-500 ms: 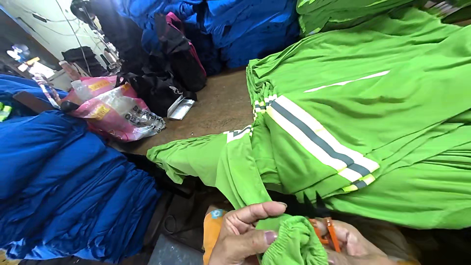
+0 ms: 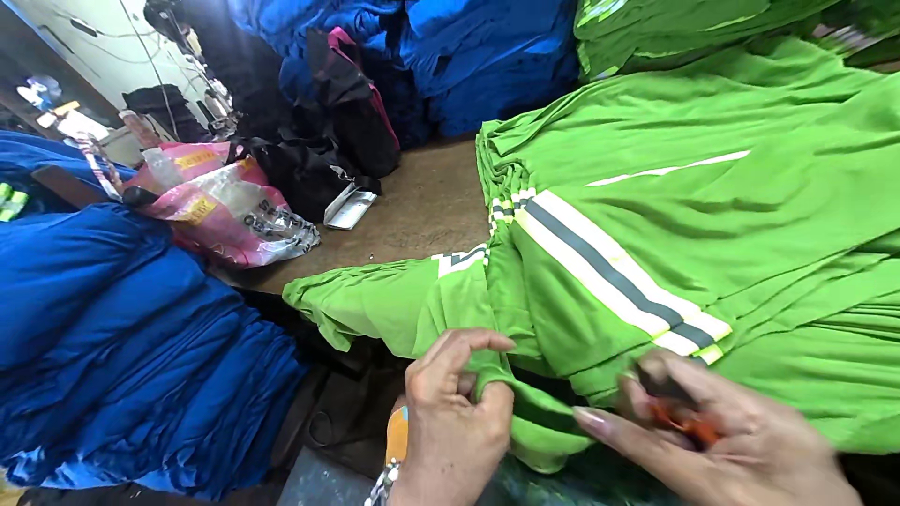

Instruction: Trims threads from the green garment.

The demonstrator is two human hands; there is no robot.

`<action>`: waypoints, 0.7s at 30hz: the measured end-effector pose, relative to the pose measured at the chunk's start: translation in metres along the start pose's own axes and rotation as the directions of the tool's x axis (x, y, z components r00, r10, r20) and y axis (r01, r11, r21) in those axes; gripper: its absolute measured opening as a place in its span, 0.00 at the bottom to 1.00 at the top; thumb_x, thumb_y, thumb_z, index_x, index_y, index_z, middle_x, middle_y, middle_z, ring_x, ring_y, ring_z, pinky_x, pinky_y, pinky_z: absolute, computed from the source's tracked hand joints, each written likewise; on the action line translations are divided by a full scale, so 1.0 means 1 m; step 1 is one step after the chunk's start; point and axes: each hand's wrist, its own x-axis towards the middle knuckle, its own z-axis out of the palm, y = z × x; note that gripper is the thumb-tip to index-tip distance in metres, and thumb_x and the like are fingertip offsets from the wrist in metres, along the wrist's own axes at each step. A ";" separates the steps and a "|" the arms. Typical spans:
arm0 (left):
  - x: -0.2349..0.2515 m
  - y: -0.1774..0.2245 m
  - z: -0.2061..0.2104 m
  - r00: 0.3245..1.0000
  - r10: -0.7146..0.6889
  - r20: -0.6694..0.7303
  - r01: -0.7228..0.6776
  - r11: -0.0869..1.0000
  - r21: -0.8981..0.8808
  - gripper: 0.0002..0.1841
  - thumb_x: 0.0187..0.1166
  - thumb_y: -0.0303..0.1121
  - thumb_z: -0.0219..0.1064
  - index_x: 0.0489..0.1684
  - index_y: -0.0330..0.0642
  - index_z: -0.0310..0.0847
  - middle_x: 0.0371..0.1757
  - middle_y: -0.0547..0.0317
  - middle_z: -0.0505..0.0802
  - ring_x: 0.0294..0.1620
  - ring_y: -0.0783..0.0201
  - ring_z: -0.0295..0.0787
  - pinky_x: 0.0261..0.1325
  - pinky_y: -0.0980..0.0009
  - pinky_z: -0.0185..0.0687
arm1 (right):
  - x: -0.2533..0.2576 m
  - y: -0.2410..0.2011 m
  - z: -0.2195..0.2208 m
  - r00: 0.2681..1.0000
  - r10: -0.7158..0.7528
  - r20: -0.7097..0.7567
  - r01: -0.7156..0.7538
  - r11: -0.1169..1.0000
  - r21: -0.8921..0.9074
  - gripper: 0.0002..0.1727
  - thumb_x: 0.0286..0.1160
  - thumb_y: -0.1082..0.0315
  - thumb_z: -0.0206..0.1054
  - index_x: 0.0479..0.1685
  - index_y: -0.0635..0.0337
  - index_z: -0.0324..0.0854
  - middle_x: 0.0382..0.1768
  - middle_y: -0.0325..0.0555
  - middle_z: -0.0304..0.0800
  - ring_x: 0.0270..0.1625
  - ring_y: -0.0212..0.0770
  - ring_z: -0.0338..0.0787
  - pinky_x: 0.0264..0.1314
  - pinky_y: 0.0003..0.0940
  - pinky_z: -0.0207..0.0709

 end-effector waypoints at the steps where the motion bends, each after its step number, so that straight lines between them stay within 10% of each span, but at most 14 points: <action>1: 0.004 0.002 0.002 0.999 -0.048 0.008 0.048 0.999 0.001 0.23 0.65 0.17 0.69 0.56 0.54 0.89 0.45 0.61 0.92 0.12 0.66 0.81 0.09 0.69 0.82 | -0.003 -0.002 -0.006 0.998 -0.062 0.015 0.062 0.998 -0.005 0.13 0.68 0.66 0.81 0.40 0.57 0.79 0.24 0.35 0.79 0.22 0.25 0.73 0.22 0.22 0.67; 6: 0.017 0.011 0.022 0.981 -0.174 0.087 0.177 0.984 -0.022 0.21 0.67 0.19 0.67 0.56 0.53 0.86 0.37 0.59 0.94 0.07 0.66 0.75 0.07 0.70 0.76 | -0.025 -0.011 -0.014 0.945 -0.230 0.234 0.267 0.953 -0.143 0.20 0.72 0.60 0.79 0.53 0.68 0.88 0.32 0.55 0.91 0.27 0.41 0.85 0.32 0.38 0.81; 10: 0.023 0.025 0.031 0.973 -0.181 0.143 0.200 0.972 -0.127 0.20 0.68 0.17 0.65 0.56 0.49 0.84 0.40 0.55 0.94 0.07 0.66 0.76 0.06 0.71 0.76 | -0.028 -0.003 -0.002 0.981 -0.163 0.107 0.188 0.940 -0.284 0.30 0.68 0.58 0.82 0.60 0.72 0.81 0.23 0.50 0.82 0.21 0.40 0.76 0.25 0.35 0.73; 15: 0.025 0.035 0.026 0.962 -0.182 0.204 0.240 0.919 -0.312 0.20 0.71 0.15 0.63 0.58 0.44 0.84 0.46 0.48 0.93 0.10 0.64 0.81 0.10 0.70 0.82 | -0.012 -0.003 -0.012 0.966 -0.172 0.191 0.195 0.975 -0.106 0.12 0.77 0.68 0.74 0.48 0.70 0.85 0.34 0.55 0.92 0.32 0.39 0.90 0.35 0.35 0.84; 19: 0.026 0.032 0.018 0.999 0.002 0.044 0.019 0.884 -0.468 0.20 0.76 0.24 0.66 0.67 0.38 0.79 0.40 0.45 0.90 0.23 0.64 0.86 0.25 0.70 0.87 | 0.024 -0.029 -0.021 0.932 -0.086 0.351 0.157 0.971 -0.179 0.12 0.86 0.63 0.66 0.50 0.66 0.82 0.30 0.50 0.86 0.27 0.37 0.83 0.27 0.35 0.78; 21: 0.027 0.025 0.014 0.983 0.143 -0.112 -0.171 0.935 -0.310 0.27 0.72 0.33 0.73 0.72 0.41 0.74 0.59 0.53 0.88 0.44 0.64 0.88 0.41 0.69 0.87 | 0.068 -0.045 -0.033 0.916 -0.042 0.399 0.175 0.936 -0.305 0.08 0.84 0.58 0.65 0.44 0.50 0.83 0.25 0.34 0.87 0.22 0.28 0.82 0.21 0.28 0.76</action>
